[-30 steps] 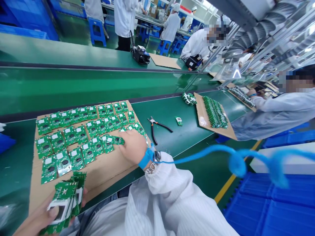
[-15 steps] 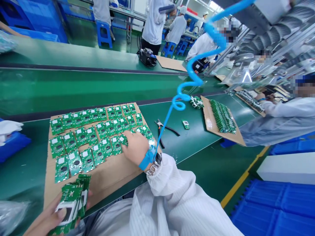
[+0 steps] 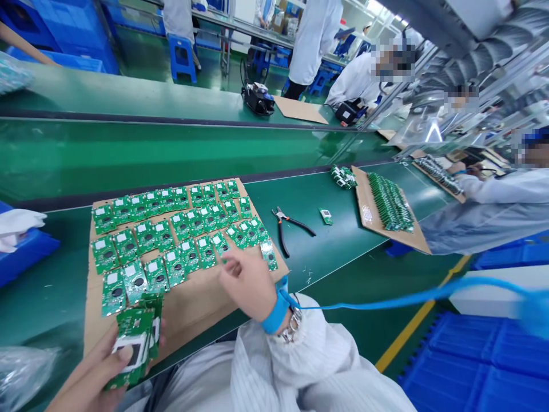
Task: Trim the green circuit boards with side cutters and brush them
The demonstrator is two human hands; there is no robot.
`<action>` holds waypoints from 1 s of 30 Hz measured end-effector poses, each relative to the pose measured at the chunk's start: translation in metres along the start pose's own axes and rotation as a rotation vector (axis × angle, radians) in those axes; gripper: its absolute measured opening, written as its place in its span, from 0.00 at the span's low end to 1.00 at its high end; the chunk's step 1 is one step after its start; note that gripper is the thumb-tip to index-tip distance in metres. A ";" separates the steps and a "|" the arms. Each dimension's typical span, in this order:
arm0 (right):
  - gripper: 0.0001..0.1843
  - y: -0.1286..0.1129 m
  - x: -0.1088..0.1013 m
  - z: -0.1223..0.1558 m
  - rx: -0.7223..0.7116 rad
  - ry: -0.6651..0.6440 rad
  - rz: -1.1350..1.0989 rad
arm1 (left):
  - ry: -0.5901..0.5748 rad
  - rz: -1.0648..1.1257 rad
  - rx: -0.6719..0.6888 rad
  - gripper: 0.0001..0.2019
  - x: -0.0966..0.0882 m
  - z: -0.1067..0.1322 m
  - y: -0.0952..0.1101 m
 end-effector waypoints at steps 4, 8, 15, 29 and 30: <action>0.14 -0.015 0.018 0.035 -0.015 -0.300 -0.310 | -0.048 -0.294 0.284 0.34 0.023 -0.017 0.007; 0.10 -0.022 0.028 0.043 0.023 -0.378 -0.456 | 0.047 -0.760 0.451 0.36 0.044 -0.024 0.015; 0.12 -0.011 0.030 0.034 0.096 -0.373 -0.590 | 0.104 -1.140 0.588 0.37 0.064 -0.022 0.018; 0.21 0.010 0.002 0.037 0.036 -0.665 -1.029 | -0.156 0.048 0.158 0.24 0.069 -0.026 -0.013; 0.20 0.010 -0.001 0.037 -0.002 -0.677 -1.017 | -0.126 0.117 0.116 0.23 0.071 -0.027 -0.016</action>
Point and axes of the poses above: each hand's wrist, its own z-axis away from the middle knuckle, its own x-axis out of the palm, y = z × x, the point moved 3 cm from there along -z, towards the middle knuckle, and after that the axes turned 5 degrees about x, right-handed, at the moved point
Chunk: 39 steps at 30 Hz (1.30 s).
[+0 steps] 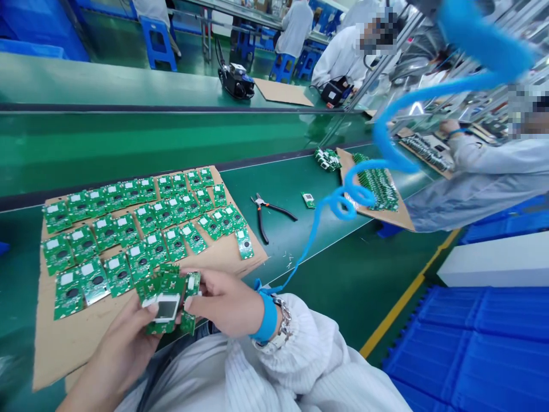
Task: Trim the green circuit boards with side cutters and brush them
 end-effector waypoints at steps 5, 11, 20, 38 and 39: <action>0.09 -0.015 -0.024 0.005 0.020 0.164 0.564 | 0.091 0.199 -0.162 0.24 0.009 -0.003 -0.009; 0.21 -0.022 -0.064 0.000 0.021 0.621 0.928 | 0.127 0.231 -0.206 0.24 0.005 0.000 -0.008; 0.29 -0.019 -0.072 -0.001 -0.043 0.908 1.036 | 0.048 0.150 -0.138 0.17 -0.004 0.008 -0.010; 0.12 0.007 -0.014 -0.008 -0.014 0.375 0.516 | -0.030 -0.638 0.263 0.29 0.013 -0.009 -0.003; 0.13 0.006 -0.017 -0.007 -0.010 0.383 0.565 | -0.041 -0.578 0.229 0.28 0.010 -0.010 -0.006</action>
Point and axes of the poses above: each hand's wrist, its own z-axis away from the middle knuckle, its own x-axis out of the palm, y = z × x, the point moved 3 cm from there along -z, towards the middle knuckle, and after that the axes turned 5 degrees about x, right-handed, at the moved point
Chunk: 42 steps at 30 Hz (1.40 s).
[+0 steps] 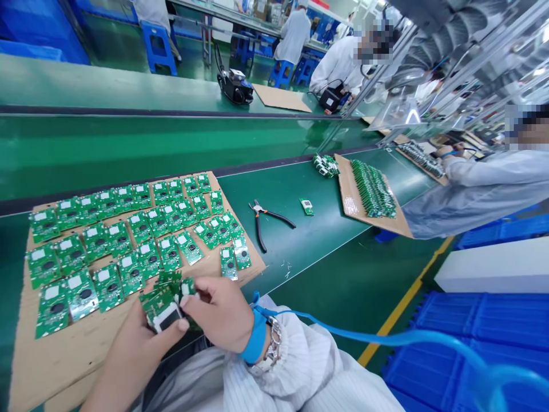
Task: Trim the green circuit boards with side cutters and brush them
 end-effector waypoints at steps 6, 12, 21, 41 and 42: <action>0.12 -0.004 -0.021 -0.007 -0.026 0.118 0.211 | 0.028 0.296 -0.196 0.22 -0.002 0.003 -0.016; 0.05 0.000 -0.025 -0.016 -0.041 0.330 0.469 | 0.124 0.342 -0.228 0.25 -0.006 0.003 -0.007; 0.20 0.006 -0.028 -0.012 -0.031 0.449 0.697 | 0.070 0.235 -0.250 0.23 -0.015 0.007 -0.021; 0.11 0.001 -0.012 -0.003 0.046 0.442 0.827 | 0.064 0.224 -0.251 0.24 -0.009 0.007 -0.015; 0.10 -0.002 -0.010 0.000 0.019 0.417 0.760 | 0.056 0.198 -0.231 0.24 -0.009 0.006 -0.014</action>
Point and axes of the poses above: each hand's wrist, its own z-axis away from the middle knuckle, its own x-axis out of the palm, y = z × x, the point moved 3 cm from there along -z, towards the middle knuckle, and after that the axes turned 5 degrees about x, right-handed, at the moved point
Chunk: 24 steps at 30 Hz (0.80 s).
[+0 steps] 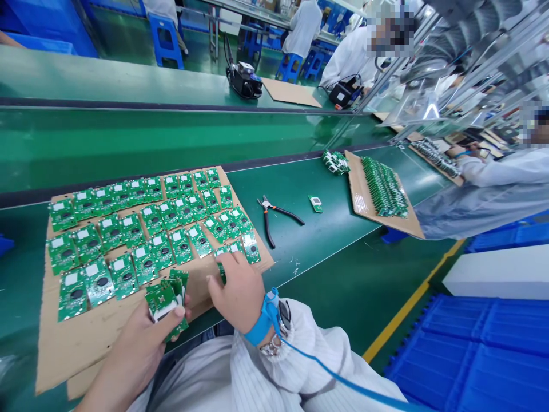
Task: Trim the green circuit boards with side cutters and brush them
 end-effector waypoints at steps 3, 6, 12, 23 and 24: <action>0.08 -0.011 -0.001 0.010 -0.039 -0.137 -0.397 | -0.025 -0.156 0.125 0.22 0.002 -0.001 0.010; 0.09 -0.023 0.005 0.018 -0.026 -0.257 -0.624 | 0.014 -0.367 0.249 0.23 0.005 0.000 0.022; 0.12 -0.033 0.017 0.014 0.036 -0.308 -0.586 | 0.097 -0.740 0.305 0.31 0.008 -0.001 0.026; 0.14 -0.022 0.015 0.010 0.054 -0.662 -1.075 | -0.314 -0.086 0.127 0.27 -0.006 0.005 0.013; 0.14 -0.020 0.015 0.009 0.058 -0.657 -1.080 | -0.278 -0.021 0.089 0.27 -0.006 0.004 0.009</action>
Point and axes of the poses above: each hand's wrist, its own z-axis away from the middle knuckle, its own x-axis out of the palm, y = z × x, the point moved 3 cm from there along -z, towards the middle knuckle, and after that the axes turned 5 degrees about x, right-handed, at the moved point
